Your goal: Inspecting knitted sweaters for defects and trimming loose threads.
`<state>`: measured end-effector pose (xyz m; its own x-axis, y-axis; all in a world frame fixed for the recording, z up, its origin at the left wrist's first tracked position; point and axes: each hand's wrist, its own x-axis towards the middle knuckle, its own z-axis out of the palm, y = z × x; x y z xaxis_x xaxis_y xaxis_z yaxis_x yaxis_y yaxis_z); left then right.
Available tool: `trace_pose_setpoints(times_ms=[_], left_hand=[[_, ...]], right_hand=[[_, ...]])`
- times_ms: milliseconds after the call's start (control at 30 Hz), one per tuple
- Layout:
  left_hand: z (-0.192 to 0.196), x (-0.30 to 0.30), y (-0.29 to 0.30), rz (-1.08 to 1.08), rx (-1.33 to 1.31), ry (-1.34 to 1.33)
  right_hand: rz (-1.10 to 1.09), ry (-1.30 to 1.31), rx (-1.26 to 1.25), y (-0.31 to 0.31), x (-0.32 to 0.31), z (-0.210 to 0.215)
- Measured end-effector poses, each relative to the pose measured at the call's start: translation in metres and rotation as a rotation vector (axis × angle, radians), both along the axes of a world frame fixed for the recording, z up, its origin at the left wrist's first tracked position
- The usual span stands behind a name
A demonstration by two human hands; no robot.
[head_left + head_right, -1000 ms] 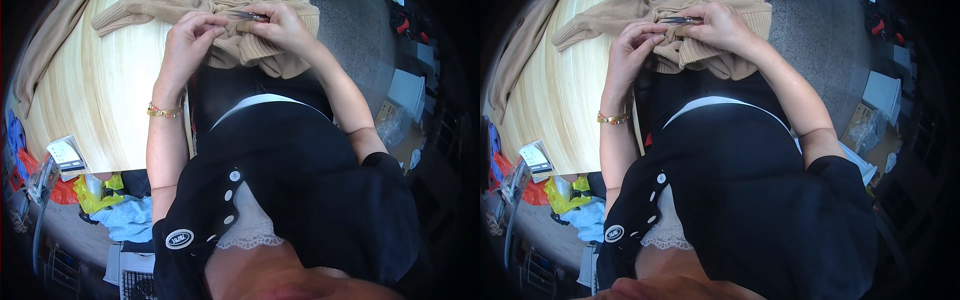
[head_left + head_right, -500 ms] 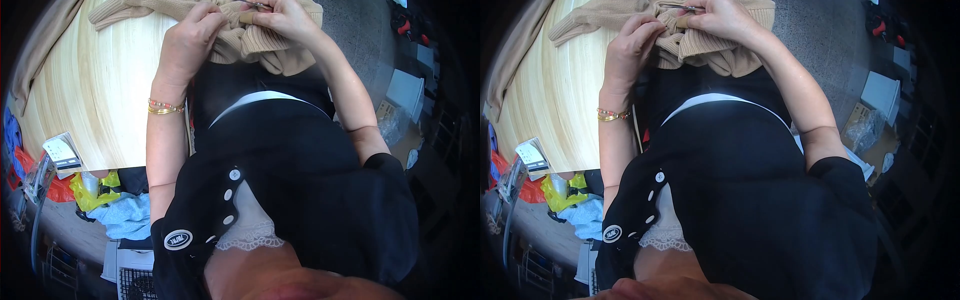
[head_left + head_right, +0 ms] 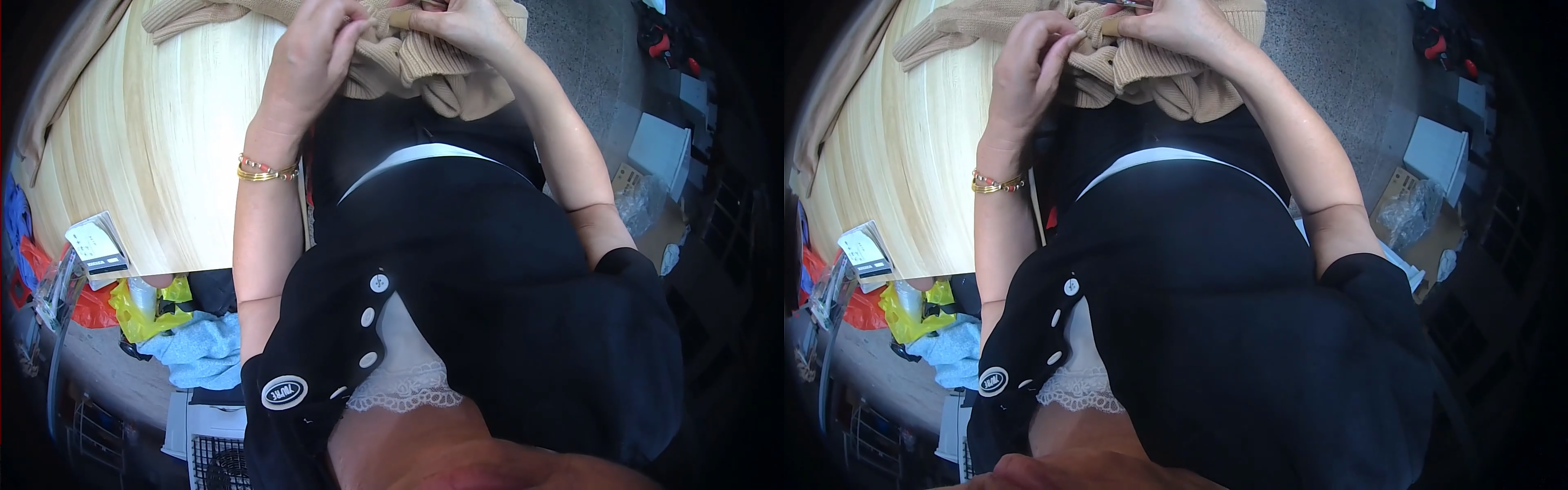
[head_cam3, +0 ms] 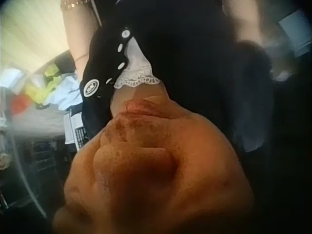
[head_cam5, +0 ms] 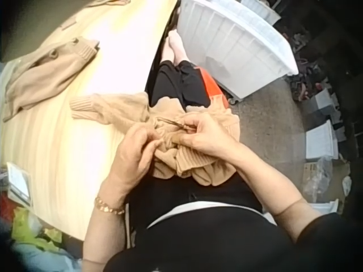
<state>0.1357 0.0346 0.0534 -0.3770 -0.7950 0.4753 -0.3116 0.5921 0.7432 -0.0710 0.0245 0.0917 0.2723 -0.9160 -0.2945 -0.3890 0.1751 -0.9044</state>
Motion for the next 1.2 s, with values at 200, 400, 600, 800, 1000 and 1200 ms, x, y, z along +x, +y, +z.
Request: trace_pose_setpoints(times_ms=[200,400,600,800,1000,1200], left_hand=[[0.004,0.002,0.009,0.077,0.623,0.140],[0.005,0.004,0.008,0.091,0.751,0.183],[0.004,0.001,0.009,0.070,0.848,0.336],[-0.002,0.000,0.009,0.065,0.886,0.378],[-0.007,0.000,0.010,0.076,0.884,0.418],[-0.013,-0.001,0.007,0.079,0.872,0.462]], right_hand=[[-0.002,-0.001,-0.099,0.001,-0.005,-0.005],[-0.027,0.023,-0.088,0.006,0.000,0.003],[0.033,0.313,-0.407,0.018,0.008,0.030],[0.130,0.343,-0.704,0.025,0.016,0.055],[0.213,0.552,-0.842,0.024,0.018,0.055],[0.220,0.477,-1.100,0.024,0.026,0.067]])
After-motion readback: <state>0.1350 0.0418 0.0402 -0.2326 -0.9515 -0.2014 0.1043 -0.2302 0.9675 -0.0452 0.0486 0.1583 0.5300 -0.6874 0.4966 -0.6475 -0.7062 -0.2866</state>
